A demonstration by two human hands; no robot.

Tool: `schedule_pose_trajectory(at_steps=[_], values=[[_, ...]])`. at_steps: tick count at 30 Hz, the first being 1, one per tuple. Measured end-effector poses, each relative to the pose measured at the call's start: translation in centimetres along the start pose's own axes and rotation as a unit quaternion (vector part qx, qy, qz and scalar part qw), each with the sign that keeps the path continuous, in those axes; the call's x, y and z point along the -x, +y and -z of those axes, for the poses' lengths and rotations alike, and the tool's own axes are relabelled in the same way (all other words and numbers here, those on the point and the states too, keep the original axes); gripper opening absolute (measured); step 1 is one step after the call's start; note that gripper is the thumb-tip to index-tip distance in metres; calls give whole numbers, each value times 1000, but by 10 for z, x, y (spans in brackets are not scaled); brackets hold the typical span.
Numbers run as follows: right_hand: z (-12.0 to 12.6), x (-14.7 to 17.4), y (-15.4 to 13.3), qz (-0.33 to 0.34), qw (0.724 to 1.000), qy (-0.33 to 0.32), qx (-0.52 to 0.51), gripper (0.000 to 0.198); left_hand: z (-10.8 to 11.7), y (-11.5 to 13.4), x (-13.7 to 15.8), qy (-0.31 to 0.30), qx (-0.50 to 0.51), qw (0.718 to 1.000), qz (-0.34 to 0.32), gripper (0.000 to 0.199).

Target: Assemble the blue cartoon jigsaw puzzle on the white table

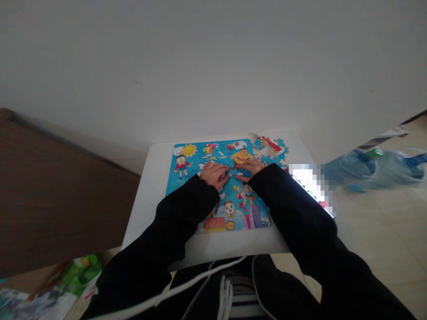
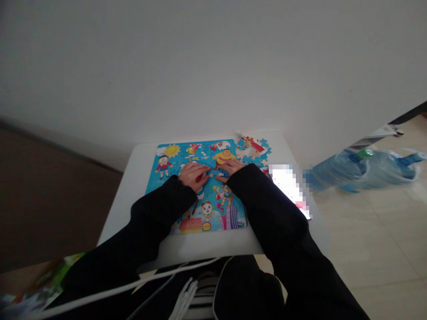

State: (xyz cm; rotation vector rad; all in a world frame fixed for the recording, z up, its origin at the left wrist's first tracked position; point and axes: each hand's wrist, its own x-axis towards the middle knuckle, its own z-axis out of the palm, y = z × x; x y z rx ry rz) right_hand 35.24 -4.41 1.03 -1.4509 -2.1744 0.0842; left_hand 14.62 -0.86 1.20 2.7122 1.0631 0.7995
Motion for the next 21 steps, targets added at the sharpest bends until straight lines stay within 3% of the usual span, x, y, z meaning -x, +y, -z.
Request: schedule_pose_trajectory(at_steps=[5, 13, 17, 21], values=[[10, 5, 11, -30, 999, -23, -5, 35, -2, 2, 1, -23, 3, 1000, -20, 27], [18, 5, 8, -55, 997, -48, -13, 33, 4, 11, -2, -167, -26, 985, -32, 37], [24, 3, 4, -49, 997, -58, -10, 38, 5, 12, -3, -177, -26, 984, -22, 38], [31, 0, 0, -48, 997, -68, -9, 33, 5, 11, -1, -143, -22, 989, -24, 36]])
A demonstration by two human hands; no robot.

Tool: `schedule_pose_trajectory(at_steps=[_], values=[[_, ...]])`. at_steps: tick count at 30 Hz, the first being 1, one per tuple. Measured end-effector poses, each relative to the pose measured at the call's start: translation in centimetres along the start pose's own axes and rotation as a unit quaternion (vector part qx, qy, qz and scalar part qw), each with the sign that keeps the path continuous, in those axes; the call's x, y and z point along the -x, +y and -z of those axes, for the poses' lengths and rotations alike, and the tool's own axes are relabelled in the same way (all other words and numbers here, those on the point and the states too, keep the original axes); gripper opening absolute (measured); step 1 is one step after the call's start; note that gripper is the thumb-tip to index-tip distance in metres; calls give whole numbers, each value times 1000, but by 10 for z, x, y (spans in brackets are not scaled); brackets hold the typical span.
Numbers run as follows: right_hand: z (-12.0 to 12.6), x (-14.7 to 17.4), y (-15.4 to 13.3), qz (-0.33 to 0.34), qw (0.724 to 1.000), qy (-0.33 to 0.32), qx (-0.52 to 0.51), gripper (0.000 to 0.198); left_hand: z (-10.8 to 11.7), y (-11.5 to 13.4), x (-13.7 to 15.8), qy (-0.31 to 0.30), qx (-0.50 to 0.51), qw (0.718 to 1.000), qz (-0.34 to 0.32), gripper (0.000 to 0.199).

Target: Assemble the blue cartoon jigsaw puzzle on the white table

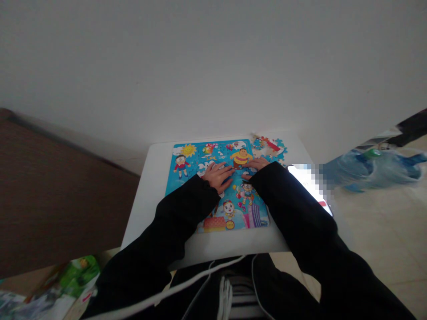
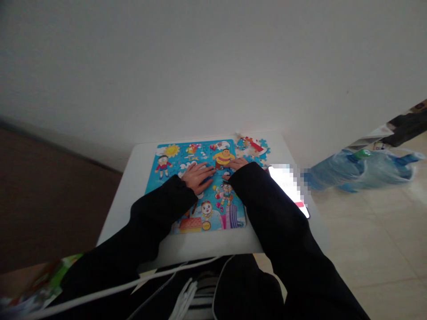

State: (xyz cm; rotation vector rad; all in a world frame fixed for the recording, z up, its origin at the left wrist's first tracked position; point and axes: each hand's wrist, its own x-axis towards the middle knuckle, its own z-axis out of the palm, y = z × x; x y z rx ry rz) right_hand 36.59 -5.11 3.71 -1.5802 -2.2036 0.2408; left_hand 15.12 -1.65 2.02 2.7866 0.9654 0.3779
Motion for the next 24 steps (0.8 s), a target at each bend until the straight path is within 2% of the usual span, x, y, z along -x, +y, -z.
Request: schedule_pose_trajectory(at_steps=[2, 5, 9, 13, 16, 19, 21, 24], values=[[9, 1, -2, -8, 1000, 15, 6, 30, 0, -1, 1, 34, 3, 999, -3, 36], [31, 13, -3, -31, 997, 75, 9, 30, -2, -3, 2, 81, 8, 997, -13, 35], [56, 54, -3, -97, 985, 143, 9, 27, -4, -4, 1, 110, 15, 994, -10, 33], [51, 99, -6, -137, 979, 138, 59, 20, -4, -5, 2, 112, 22, 993, -11, 33], [43, 116, -9, -150, 978, 123, 76, 9, -3, -5, 2, 112, 17, 993, -13, 34], [54, 117, -11, -153, 975, 140, 83, 12, -1, -7, 2, 119, 4, 993, -12, 34], [73, 109, -9, -155, 970, 173, 77, 22, 0, -8, 2, 126, -3, 992, -13, 33], [105, 84, 7, -171, 964, 201, 35, 24, 0, -9, 1, 131, -10, 991, -11, 33]])
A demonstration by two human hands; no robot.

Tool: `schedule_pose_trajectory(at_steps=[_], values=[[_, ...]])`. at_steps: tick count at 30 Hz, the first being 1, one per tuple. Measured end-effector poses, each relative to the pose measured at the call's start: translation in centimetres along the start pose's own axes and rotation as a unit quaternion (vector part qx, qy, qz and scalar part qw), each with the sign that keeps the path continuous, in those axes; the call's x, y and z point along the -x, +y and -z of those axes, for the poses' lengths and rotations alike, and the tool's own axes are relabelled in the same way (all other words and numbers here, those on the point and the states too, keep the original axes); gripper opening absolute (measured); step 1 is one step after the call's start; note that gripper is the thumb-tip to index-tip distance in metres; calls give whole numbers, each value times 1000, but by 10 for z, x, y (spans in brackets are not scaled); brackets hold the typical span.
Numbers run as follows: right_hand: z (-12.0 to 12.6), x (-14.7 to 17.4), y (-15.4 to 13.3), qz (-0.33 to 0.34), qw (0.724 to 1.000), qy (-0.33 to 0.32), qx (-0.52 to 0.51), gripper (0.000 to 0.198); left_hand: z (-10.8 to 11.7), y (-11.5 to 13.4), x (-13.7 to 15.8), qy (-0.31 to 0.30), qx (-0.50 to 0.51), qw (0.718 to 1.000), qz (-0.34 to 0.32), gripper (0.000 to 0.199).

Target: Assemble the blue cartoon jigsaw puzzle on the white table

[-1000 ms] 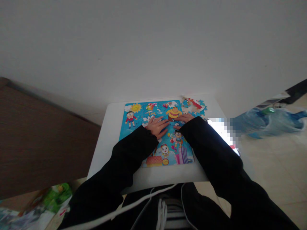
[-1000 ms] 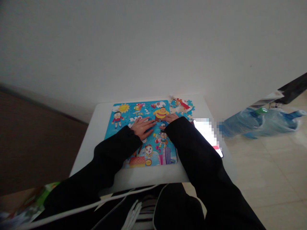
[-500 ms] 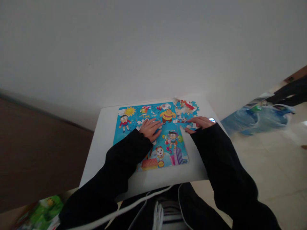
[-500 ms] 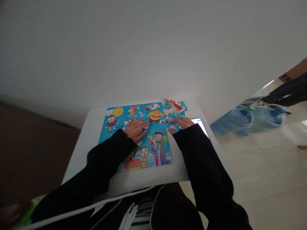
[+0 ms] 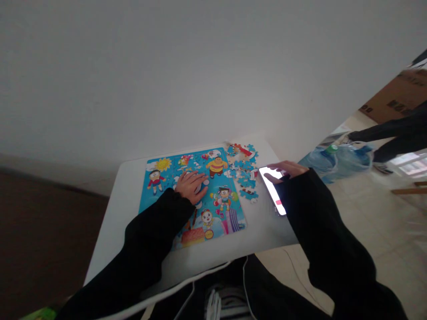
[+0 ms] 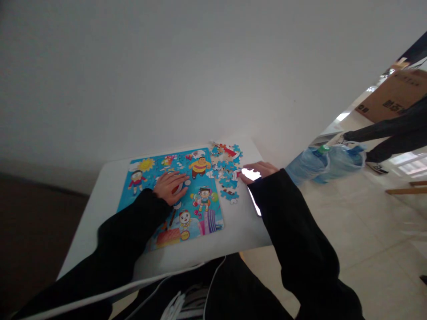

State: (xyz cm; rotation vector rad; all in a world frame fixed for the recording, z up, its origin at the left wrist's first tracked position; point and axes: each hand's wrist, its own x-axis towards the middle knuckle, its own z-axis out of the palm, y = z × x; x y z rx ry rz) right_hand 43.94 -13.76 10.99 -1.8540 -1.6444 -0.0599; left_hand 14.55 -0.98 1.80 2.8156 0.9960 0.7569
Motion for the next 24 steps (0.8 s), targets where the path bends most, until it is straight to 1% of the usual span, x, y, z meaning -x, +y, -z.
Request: schedule_pose_trajectory(at_steps=[2, 3, 5, 7, 9, 11, 13, 14, 16, 18, 24], values=[[-1, -33, 9, -18, 999, -33, -16, 26, -1, -1, 0, -3, 2, 1000, 6, 33], [-6, -50, 15, -20, 998, -55, -13, 25, -2, -1, 0, -5, 5, 1000, 8, 33], [-26, -81, 26, -8, 994, -111, -7, 22, -4, -2, 0, -10, 12, 1000, 7, 34], [-54, -106, 34, -7, 985, -169, 17, 21, -6, -4, 0, -13, 17, 1000, 3, 34], [-83, -123, 36, 6, 974, -220, 60, 28, -7, -5, 1, -13, 21, 1000, -1, 34], [-108, -133, 35, 36, 964, -244, 96, 44, -8, -7, 2, -11, 25, 1000, -5, 33], [-127, -138, 33, 78, 953, -271, 106, 57, -8, -7, 2, -8, 27, 1000, -10, 33], [-133, -139, 32, 90, 950, -280, 108, 61, -8, -7, 2, -6, 27, 1000, -10, 33], [-140, -141, 33, 94, 946, -290, 110, 63, -8, -7, 3, -2, 26, 1000, -9, 32], [-142, -142, 36, 81, 945, -296, 109, 63, -7, -6, 3, 3, 28, 1000, -11, 32], [-134, -140, 43, 59, 952, -288, 90, 69, -8, -7, 3, 2, 33, 999, -15, 31]])
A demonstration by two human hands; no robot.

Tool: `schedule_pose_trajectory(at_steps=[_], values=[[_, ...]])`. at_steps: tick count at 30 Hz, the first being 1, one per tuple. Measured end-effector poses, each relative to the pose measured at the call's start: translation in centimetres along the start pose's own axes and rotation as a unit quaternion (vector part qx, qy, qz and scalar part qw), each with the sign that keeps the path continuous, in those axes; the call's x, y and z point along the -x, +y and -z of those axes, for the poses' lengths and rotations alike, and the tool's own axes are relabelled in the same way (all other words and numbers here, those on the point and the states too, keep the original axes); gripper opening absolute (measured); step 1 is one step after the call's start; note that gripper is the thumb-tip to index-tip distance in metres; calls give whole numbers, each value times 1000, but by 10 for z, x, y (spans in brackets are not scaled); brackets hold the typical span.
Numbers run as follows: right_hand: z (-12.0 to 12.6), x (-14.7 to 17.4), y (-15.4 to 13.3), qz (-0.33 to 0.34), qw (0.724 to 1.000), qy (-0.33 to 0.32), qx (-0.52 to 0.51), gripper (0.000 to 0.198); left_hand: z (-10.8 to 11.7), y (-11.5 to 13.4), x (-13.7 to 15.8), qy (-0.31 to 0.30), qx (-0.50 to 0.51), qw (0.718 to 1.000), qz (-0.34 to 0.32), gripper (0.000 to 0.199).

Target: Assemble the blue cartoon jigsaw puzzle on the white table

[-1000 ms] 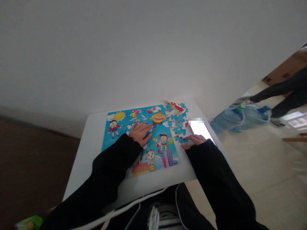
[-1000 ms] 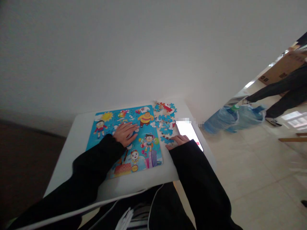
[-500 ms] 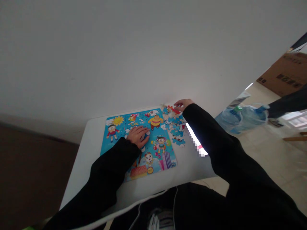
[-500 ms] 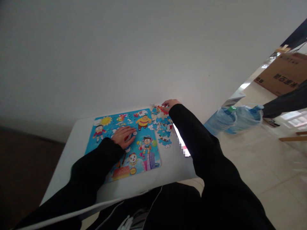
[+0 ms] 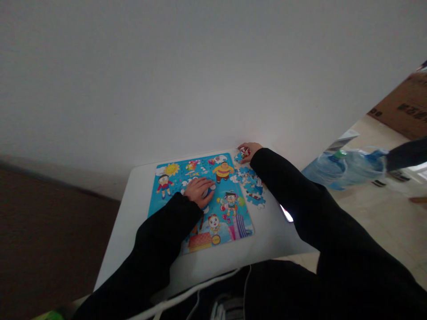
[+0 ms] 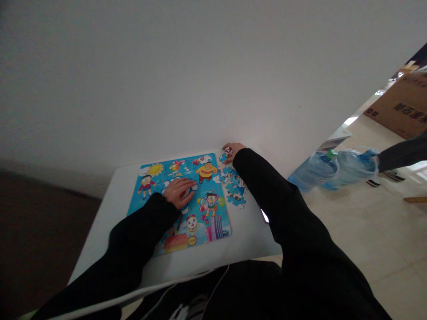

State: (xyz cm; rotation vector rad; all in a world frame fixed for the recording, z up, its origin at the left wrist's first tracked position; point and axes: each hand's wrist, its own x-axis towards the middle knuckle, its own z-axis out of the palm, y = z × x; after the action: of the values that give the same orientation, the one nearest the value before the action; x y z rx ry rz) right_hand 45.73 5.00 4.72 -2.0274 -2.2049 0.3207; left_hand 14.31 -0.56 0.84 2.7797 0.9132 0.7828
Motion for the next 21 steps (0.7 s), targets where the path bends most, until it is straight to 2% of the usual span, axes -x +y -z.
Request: schedule_pose_trajectory(at_steps=[3, 5, 9, 14, 17, 21], values=[[1, 5, 0, -12, 999, -14, -33, 80, 0, 0, 0, -1, 1, 1000, 4, 31], [0, 8, 0, 11, 997, -11, -76, 83, 1, 1, 0, -2, 2, 1000, 5, 31], [-2, 11, -1, 37, 989, 1, -146, 68, 2, 2, -1, -5, 4, 1000, 4, 31], [4, 9, -2, -3, 992, -11, -126, 60, 2, 2, -1, -18, -5, 1000, 16, 32], [13, 7, -3, -24, 995, -20, -100, 56, 3, 3, 1, -56, -33, 997, 49, 42], [24, 7, -5, -15, 995, -29, -90, 41, 5, 5, 2, -116, -50, 989, 81, 49]])
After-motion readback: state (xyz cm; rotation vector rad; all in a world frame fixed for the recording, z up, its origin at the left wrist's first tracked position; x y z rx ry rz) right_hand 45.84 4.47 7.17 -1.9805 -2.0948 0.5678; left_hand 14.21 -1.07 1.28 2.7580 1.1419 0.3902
